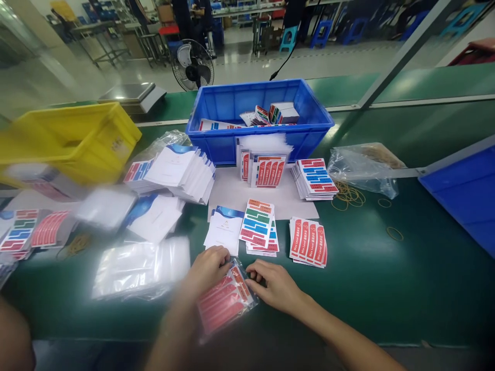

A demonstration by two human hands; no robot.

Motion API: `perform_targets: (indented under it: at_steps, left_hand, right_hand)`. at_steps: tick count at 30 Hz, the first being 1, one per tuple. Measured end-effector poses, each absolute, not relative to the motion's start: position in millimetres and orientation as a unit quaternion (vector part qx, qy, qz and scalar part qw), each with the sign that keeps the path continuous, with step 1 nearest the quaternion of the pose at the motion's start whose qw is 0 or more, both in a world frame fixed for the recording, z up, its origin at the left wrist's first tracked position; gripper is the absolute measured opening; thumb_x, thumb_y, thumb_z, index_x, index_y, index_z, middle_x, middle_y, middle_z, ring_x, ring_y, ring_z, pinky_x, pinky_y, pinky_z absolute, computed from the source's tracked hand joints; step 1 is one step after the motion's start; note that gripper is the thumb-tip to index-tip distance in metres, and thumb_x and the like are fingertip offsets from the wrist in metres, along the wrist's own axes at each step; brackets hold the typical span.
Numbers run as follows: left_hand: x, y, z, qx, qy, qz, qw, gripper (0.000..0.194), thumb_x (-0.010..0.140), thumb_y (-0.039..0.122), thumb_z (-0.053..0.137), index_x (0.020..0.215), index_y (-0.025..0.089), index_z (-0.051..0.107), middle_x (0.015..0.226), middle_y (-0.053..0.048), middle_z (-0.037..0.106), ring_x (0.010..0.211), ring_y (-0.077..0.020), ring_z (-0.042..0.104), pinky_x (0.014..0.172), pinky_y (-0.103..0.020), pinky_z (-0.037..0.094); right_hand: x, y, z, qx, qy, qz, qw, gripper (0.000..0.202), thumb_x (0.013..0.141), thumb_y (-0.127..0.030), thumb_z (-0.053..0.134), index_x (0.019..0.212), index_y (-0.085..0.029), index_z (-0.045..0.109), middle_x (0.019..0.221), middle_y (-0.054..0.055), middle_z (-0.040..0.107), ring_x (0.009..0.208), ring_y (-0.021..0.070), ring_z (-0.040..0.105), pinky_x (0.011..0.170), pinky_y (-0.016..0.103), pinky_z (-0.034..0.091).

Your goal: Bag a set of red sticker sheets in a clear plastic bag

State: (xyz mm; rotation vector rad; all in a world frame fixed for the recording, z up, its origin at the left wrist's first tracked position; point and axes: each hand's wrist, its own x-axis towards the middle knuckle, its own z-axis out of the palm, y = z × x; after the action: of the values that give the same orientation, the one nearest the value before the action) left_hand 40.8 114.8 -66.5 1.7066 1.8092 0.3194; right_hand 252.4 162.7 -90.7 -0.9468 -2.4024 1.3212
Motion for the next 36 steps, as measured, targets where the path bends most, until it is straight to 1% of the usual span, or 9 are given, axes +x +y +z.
perform_targets:
  at_steps: [5, 9, 13, 17, 20, 23, 27, 30, 36]
  left_hand:
    - [49.5, 114.0, -68.7, 0.677, 0.670, 0.101, 0.287, 0.016, 0.087, 0.015, 0.042, 0.079, 0.019, 0.055, 0.081, -0.004, 0.063, 0.076, -0.0174, 0.057, 0.066, -0.029, 0.041]
    - [51.9, 112.1, -69.8, 0.700, 0.658, 0.076, 0.268, 0.019, 0.090, 0.016, 0.035, 0.082, 0.019, 0.053, 0.084, -0.005, 0.062, 0.078, -0.0182, 0.058, 0.067, -0.030, 0.041]
    - [50.1, 110.4, -68.1, 0.693, 0.651, 0.109, 0.289, 0.018, 0.092, 0.019, 0.032, 0.083, 0.020, 0.048, 0.084, -0.003, 0.058, 0.076, -0.0165, 0.054, 0.067, -0.029, 0.041]
    - [48.4, 109.7, -64.7, 0.670, 0.641, 0.172, 0.332, 0.017, 0.095, 0.025, 0.030, 0.084, 0.021, 0.042, 0.086, -0.002, 0.053, 0.079, -0.0158, 0.050, 0.072, -0.030, 0.042]
    - [48.6, 110.4, -61.4, 0.657, 0.616, 0.249, 0.357, 0.017, 0.095, 0.026, 0.029, 0.085, 0.021, 0.041, 0.087, -0.002, 0.050, 0.080, -0.0144, 0.049, 0.074, -0.029, 0.042]
    - [49.0, 111.6, -57.4, 0.622, 0.596, 0.316, 0.397, 0.016, 0.095, 0.029, 0.034, 0.088, 0.020, 0.045, 0.087, -0.001, 0.052, 0.080, -0.0134, 0.051, 0.074, -0.027, 0.042]
    - [48.8, 113.4, -54.0, 0.552, 0.565, 0.334, 0.514, 0.021, 0.091, 0.036, 0.047, 0.101, 0.019, 0.054, 0.089, -0.003, 0.062, 0.081, -0.0145, 0.058, 0.069, -0.025, 0.044]
    - [49.4, 114.2, -54.7, 0.531, 0.544, 0.357, 0.544, 0.026, 0.089, 0.038, 0.049, 0.090, 0.015, 0.062, 0.084, -0.004, 0.065, 0.079, -0.0152, 0.059, 0.071, -0.026, 0.045]
    - [53.4, 112.5, -57.3, 0.505, 0.527, 0.384, 0.566, 0.025, 0.087, 0.036, 0.056, 0.078, 0.014, 0.063, 0.075, -0.002, 0.063, 0.073, -0.0128, 0.056, 0.070, -0.024, 0.043]
  right_hand:
    - [249.8, 160.4, -94.1, -0.340, -0.830, 0.429, 0.104, 0.017, 0.088, -0.033, 0.056, 0.100, -0.022, 0.062, 0.086, 0.003, 0.064, 0.068, 0.0177, 0.060, 0.060, 0.028, 0.043]
    - [245.6, 153.1, -97.7, -0.360, -0.845, 0.383, 0.100, 0.016, 0.089, -0.036, 0.055, 0.094, -0.022, 0.060, 0.084, 0.005, 0.064, 0.075, 0.0214, 0.060, 0.061, 0.030, 0.042]
    - [243.1, 148.7, -97.9, -0.366, -0.845, 0.374, 0.107, 0.012, 0.089, -0.034, 0.056, 0.090, -0.022, 0.058, 0.084, 0.005, 0.064, 0.079, 0.0228, 0.059, 0.063, 0.031, 0.042]
    - [243.9, 149.9, -92.7, -0.333, -0.810, 0.457, 0.154, 0.003, 0.089, -0.025, 0.055, 0.090, -0.022, 0.057, 0.086, 0.003, 0.061, 0.076, 0.0185, 0.058, 0.065, 0.029, 0.045]
    - [245.3, 152.2, -88.8, -0.308, -0.779, 0.498, 0.224, 0.007, 0.090, -0.020, 0.052, 0.085, -0.022, 0.056, 0.089, 0.003, 0.059, 0.081, 0.0178, 0.058, 0.072, 0.029, 0.047]
    - [247.6, 155.1, -87.2, -0.304, -0.757, 0.509, 0.276, 0.007, 0.091, -0.020, 0.054, 0.086, -0.022, 0.059, 0.094, 0.005, 0.062, 0.092, 0.0199, 0.059, 0.082, 0.032, 0.047]
    - [251.6, 158.3, -88.7, -0.303, -0.736, 0.507, 0.331, 0.007, 0.091, -0.020, 0.055, 0.089, -0.022, 0.062, 0.094, 0.005, 0.068, 0.091, 0.0204, 0.062, 0.081, 0.032, 0.049]
    - [252.9, 158.7, -89.3, -0.284, -0.735, 0.498, 0.362, 0.010, 0.091, -0.018, 0.055, 0.094, -0.023, 0.063, 0.093, 0.004, 0.069, 0.089, 0.0192, 0.064, 0.079, 0.031, 0.050]
    - [253.7, 157.2, -88.9, -0.275, -0.745, 0.506, 0.335, 0.015, 0.093, -0.018, 0.053, 0.095, -0.024, 0.065, 0.087, 0.003, 0.068, 0.083, 0.0175, 0.064, 0.074, 0.030, 0.050]
